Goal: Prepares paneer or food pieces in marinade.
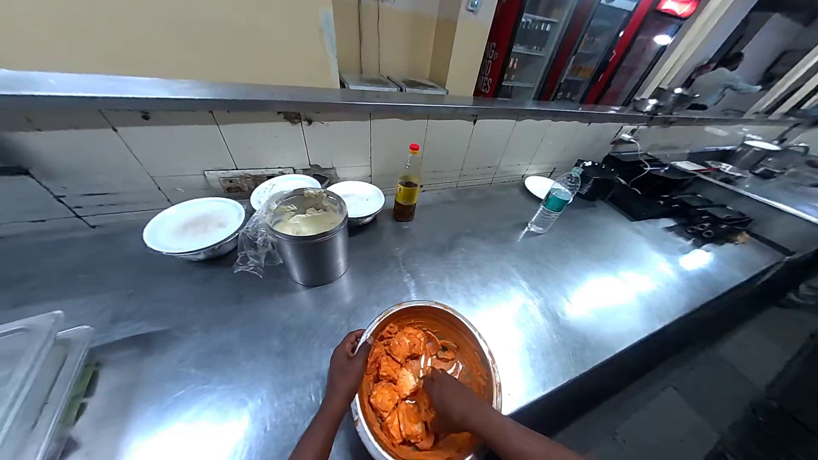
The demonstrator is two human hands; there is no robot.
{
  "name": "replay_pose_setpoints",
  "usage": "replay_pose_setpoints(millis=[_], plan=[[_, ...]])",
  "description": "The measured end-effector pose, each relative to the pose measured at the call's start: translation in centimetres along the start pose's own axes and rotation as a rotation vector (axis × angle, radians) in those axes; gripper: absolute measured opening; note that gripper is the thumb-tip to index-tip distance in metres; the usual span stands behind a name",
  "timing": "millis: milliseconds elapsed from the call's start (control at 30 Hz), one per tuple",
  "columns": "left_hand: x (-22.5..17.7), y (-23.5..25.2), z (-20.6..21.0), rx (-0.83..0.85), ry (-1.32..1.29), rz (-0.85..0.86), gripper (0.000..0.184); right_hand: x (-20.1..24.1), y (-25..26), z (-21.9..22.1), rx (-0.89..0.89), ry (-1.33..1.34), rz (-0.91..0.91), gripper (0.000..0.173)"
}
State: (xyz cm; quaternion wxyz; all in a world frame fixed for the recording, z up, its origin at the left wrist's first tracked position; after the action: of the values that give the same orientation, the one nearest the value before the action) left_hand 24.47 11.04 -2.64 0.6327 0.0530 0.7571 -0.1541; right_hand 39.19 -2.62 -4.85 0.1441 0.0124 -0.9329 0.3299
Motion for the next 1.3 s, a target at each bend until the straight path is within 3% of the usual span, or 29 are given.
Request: replay_pose_setpoints(millis=[200, 267, 333, 433, 600, 767, 867, 1000, 1100, 1200, 1300], plan=[[0.3, 0.0, -0.1, -0.013, -0.052, 0.007, 0.022, -2.0, -1.8, 1.2, 0.036, 0.194, 0.311, 0.084], [0.3, -0.1, -0.1, -0.014, -0.072, -0.001, 0.022, -2.1, -1.8, 1.3, 0.059, 0.295, 0.286, 0.077], [0.2, 0.0, -0.1, -0.015, -0.080, -0.001, 0.022, -2.0, -1.8, 0.8, 0.053, 0.379, 0.207, 0.058], [-0.2, 0.3, 0.1, 0.004, -0.080, 0.000, 0.021, -1.6, -2.2, -1.3, -0.065, 0.400, 0.102, 0.042], [-1.2, 1.8, 0.8, 0.072, -0.014, 0.019, 0.023, 1.8, -1.6, 1.2, -0.010, 0.176, -0.085, 0.044], [-1.1, 2.5, 0.4, 0.069, 0.036, 0.011, 0.026, -1.5, -0.7, -2.2, -0.170, 0.206, 0.071, 0.028], [-0.6, 2.3, 0.2, 0.066, -0.011, 0.008, 0.026, 0.1, -1.4, -3.6, -0.217, 0.231, 0.042, 0.033], [-0.6, 2.1, 0.1, 0.059, -0.012, 0.029, 0.025, 2.8, -0.1, 1.0, -0.052, 0.083, -0.227, 0.044], [-0.8, 2.2, 0.0, 0.039, 0.006, 0.042, 0.023, 1.6, -0.5, -1.8, -0.173, 0.156, -0.187, 0.039], [-0.5, 2.1, 0.0, 0.029, -0.008, 0.023, 0.022, 1.0, -0.3, -0.5, -0.048, 0.230, -0.164, 0.040], [-0.7, 2.1, -0.2, 0.018, -0.017, 0.041, 0.022, -0.6, -1.5, -4.9, -0.275, 0.604, -0.027, 0.036]])
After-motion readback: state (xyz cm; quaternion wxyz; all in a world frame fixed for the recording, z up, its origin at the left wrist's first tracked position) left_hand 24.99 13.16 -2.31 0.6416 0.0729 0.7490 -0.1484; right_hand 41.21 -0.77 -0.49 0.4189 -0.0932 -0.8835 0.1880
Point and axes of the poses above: each hand's wrist, its own y-axis towards the middle knuckle, its own z-axis out of the palm, x = y × z, the point moved 10 cm from there along y, towards the middle knuckle, and after that the axes turned 5 degrees about -y, right-handed, at the moved point
